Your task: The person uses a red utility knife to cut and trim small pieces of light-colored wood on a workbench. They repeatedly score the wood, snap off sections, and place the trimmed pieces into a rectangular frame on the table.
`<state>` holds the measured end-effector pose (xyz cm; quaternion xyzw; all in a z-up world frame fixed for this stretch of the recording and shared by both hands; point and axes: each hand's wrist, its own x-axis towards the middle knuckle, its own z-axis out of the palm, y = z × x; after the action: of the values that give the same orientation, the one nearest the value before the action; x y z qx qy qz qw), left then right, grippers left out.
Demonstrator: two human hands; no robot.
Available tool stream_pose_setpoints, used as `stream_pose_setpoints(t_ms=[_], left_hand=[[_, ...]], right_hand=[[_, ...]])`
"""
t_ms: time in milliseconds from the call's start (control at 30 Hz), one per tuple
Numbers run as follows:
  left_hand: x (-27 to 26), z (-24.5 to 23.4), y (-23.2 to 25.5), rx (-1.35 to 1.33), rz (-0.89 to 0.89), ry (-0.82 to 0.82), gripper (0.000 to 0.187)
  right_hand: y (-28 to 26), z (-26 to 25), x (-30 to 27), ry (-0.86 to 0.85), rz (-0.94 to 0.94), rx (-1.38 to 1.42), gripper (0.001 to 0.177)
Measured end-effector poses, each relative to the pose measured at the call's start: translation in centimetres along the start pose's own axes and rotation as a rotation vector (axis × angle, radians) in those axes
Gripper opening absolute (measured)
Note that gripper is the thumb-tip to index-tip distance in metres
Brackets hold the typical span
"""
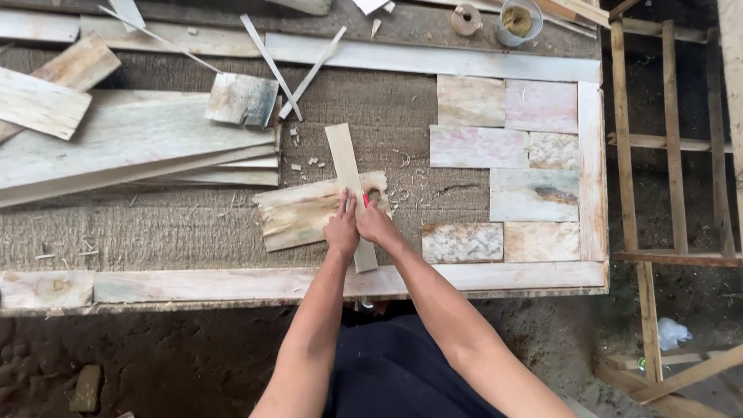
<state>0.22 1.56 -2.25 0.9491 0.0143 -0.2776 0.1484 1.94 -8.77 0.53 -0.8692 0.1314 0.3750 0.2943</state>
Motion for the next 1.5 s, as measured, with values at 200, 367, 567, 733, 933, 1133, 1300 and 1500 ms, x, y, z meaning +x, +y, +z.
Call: stream_pose_setpoints(t_ms=[200, 367, 567, 733, 933, 1133, 1300, 1500], left_hand=[[-0.5, -0.6, 0.6, -0.007, -0.005, 0.007, 0.085], [0.1, 0.2, 0.5, -0.008, -0.021, -0.018, 0.090], [-0.1, -0.3, 0.9, -0.014, -0.030, -0.025, 0.090], [0.1, 0.0, 0.8, -0.019, -0.023, -0.024, 0.091], [-0.4, -0.5, 0.8, -0.021, -0.037, -0.033, 0.089], [-0.4, -0.3, 0.9, -0.023, -0.056, -0.020, 0.092], [-0.9, -0.9, 1.2, -0.047, -0.065, -0.015, 0.090], [-0.9, -1.5, 1.3, -0.062, -0.066, -0.020, 0.086]], right_hand=[[-0.6, -1.0, -9.5, -0.059, 0.065, -0.016, 0.053], [2.3, 1.1, -11.2, -0.064, 0.083, 0.038, 0.051], [3.8, 1.4, -11.6, -0.036, 0.061, 0.095, 0.046], [1.8, -0.8, -11.5, 0.068, 0.011, 0.190, 0.043], [-1.5, -2.8, -9.2, 0.154, -0.038, -0.026, 0.048], [-0.7, -2.3, -1.6, 0.182, -0.056, -0.045, 0.044], [-1.9, -2.6, -0.5, 0.200, -0.076, -0.054, 0.045], [-2.5, -2.3, 0.1, 0.183, -0.087, -0.111, 0.044]])
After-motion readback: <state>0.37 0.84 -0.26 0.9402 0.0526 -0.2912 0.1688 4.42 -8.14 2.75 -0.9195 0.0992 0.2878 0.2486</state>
